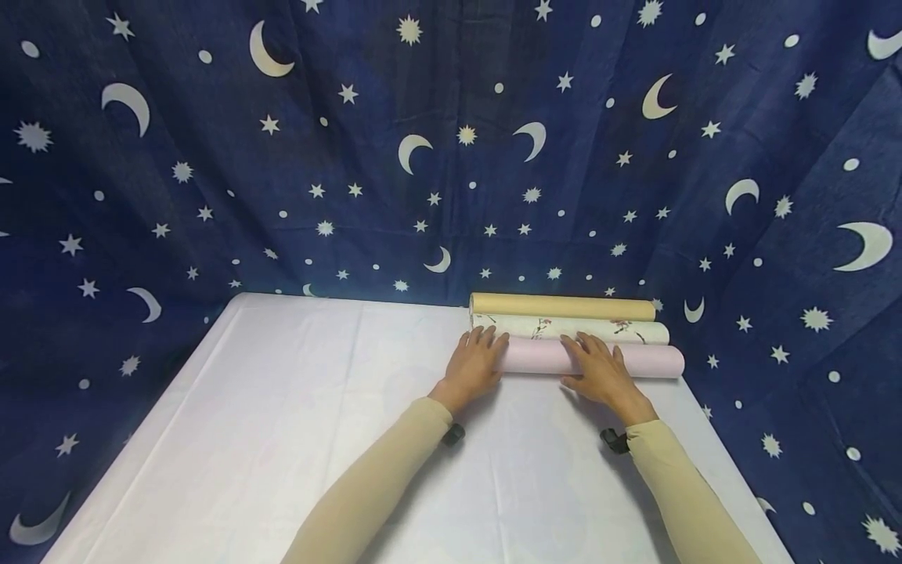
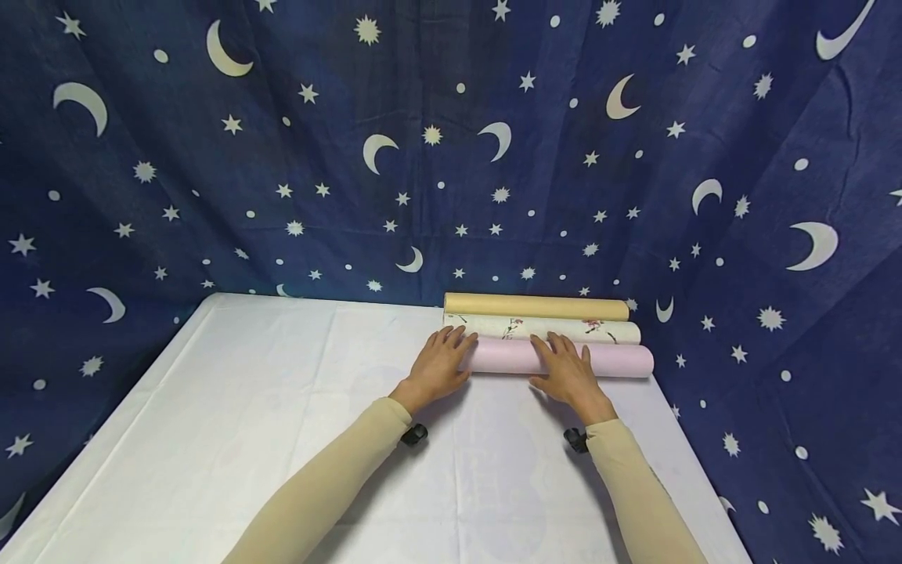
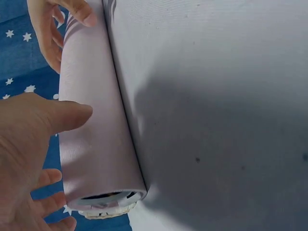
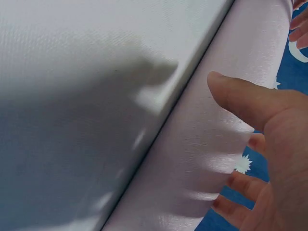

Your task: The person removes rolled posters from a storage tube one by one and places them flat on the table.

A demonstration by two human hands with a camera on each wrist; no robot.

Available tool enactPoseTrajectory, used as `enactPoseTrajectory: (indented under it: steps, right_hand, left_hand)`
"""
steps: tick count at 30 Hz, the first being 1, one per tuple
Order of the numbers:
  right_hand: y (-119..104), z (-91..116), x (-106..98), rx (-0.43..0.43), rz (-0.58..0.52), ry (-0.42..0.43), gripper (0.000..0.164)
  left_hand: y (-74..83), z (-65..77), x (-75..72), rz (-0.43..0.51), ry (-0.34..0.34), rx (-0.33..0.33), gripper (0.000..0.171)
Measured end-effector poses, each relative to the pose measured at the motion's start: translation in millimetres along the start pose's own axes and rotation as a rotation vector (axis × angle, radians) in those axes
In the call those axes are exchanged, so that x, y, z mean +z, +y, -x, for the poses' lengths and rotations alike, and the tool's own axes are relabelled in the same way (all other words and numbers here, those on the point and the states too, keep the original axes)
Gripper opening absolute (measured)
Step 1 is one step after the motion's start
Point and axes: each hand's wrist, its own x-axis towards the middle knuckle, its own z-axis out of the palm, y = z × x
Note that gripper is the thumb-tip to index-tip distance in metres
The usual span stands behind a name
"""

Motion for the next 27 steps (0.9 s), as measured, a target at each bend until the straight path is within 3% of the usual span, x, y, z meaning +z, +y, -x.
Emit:
enactPoseTrajectory:
  steps: [9,15,22,27]
  right_hand:
    - [2,3,4,-0.002,0.008,0.010,0.079]
    - [5,3,5,-0.030,0.009,0.067,0.072]
    - [16,3,9,0.005,0.048,0.056,0.075]
    - [26,5,13,-0.048,0.076,0.098,0.074]
  left_hand:
    - [7.8,-3.2,3.9,-0.023,0.045,0.022,0.059]
    - [11.2,-4.2,7.0,-0.051,0.067,0.019,0.055]
    - [12.9,-1.8,12.4,-0.090,0.073,0.043,0.049]
    - [12.6,0.6,12.4,-0.107,0.100,0.061,0.045]
